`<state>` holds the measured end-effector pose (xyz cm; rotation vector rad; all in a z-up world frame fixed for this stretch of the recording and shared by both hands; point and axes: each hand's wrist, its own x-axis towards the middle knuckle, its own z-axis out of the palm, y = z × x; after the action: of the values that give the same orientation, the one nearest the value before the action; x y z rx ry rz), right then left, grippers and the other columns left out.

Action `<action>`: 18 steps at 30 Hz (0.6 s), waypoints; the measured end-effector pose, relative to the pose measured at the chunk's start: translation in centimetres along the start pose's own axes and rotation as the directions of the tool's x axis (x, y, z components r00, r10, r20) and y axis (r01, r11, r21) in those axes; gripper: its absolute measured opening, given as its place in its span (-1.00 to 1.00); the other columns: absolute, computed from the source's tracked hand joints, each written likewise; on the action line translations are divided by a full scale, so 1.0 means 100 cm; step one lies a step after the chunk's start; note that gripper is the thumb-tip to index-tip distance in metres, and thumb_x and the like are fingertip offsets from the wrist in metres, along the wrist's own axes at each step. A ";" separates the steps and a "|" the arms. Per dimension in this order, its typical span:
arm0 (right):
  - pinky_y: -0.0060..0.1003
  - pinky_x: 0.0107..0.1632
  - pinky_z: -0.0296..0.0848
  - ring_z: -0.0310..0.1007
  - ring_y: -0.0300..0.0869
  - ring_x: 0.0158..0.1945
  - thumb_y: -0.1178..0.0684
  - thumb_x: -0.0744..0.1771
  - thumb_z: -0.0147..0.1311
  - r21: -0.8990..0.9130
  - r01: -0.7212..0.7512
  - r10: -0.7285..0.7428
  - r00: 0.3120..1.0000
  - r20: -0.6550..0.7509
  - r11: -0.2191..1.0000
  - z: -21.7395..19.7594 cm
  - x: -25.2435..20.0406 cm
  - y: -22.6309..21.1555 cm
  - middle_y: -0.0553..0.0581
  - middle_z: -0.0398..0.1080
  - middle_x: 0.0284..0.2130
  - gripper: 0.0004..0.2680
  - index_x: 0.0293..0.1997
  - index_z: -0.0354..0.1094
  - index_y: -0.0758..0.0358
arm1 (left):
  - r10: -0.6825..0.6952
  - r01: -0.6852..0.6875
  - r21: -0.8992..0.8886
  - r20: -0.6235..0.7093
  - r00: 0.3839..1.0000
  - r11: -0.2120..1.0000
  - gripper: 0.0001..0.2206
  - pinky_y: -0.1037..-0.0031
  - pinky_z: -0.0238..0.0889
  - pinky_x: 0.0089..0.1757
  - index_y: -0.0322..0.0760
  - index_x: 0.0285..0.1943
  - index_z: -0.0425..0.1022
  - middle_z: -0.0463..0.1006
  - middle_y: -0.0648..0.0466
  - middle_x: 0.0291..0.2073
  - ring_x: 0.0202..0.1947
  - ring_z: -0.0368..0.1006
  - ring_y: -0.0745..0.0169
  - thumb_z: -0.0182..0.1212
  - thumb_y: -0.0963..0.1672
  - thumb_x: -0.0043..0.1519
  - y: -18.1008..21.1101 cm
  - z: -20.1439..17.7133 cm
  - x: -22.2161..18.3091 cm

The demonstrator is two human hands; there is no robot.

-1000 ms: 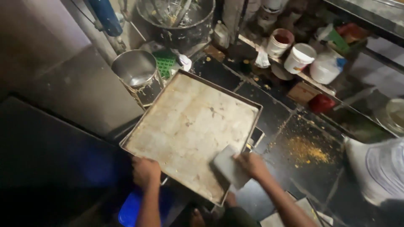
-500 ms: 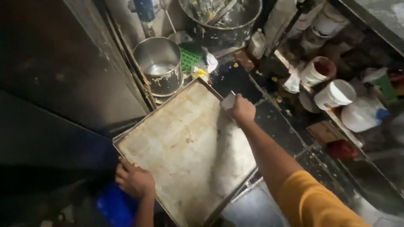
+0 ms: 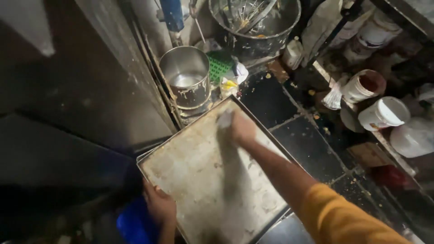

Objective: The recorder uses a metal scraper to clean residue from square baking trays and سپس places them into a storage rack in a commercial bakery.

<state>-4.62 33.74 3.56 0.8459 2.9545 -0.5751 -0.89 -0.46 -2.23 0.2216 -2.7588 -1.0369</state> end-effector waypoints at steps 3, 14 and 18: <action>0.05 -0.05 0.51 0.57 0.17 -0.11 -0.25 0.33 0.16 -0.015 -0.091 0.088 0.982 -0.169 0.996 -0.017 0.044 0.018 0.30 0.54 -0.19 -0.62 0.04 0.24 0.25 | 0.135 -0.137 -0.031 -0.065 0.989 0.990 -0.48 0.05 0.33 -0.01 -0.31 0.52 0.19 0.45 -0.34 0.17 0.08 0.43 -0.40 0.05 -0.21 0.31 -0.003 0.003 -0.001; 0.04 0.02 0.48 0.51 0.17 0.01 -0.25 0.17 0.35 0.186 -0.223 0.227 0.974 -0.001 0.957 0.014 0.012 -0.066 0.32 0.50 -0.07 -0.46 0.11 0.29 0.27 | 0.182 -0.194 -0.094 -0.125 0.975 0.976 -0.43 0.12 0.38 -0.06 -0.32 0.52 0.14 0.41 -0.41 0.26 0.00 0.51 -0.32 0.06 -0.27 0.26 0.011 -0.011 0.001; 0.02 0.00 0.49 0.54 0.15 -0.04 -0.29 0.20 0.34 0.201 -0.070 0.066 0.997 0.029 0.977 0.029 -0.038 -0.137 0.30 0.52 -0.16 -0.49 0.07 0.30 0.29 | -0.070 0.072 -0.024 0.070 0.995 0.997 -0.37 0.09 0.39 -0.08 -0.21 0.62 0.03 0.52 -0.26 0.11 -0.03 0.53 -0.26 0.04 -0.23 0.30 0.003 -0.009 0.003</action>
<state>-8.65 19.95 5.98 0.9444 2.8695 -0.8861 -0.95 -0.88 -1.35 0.2876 -2.8162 -1.1181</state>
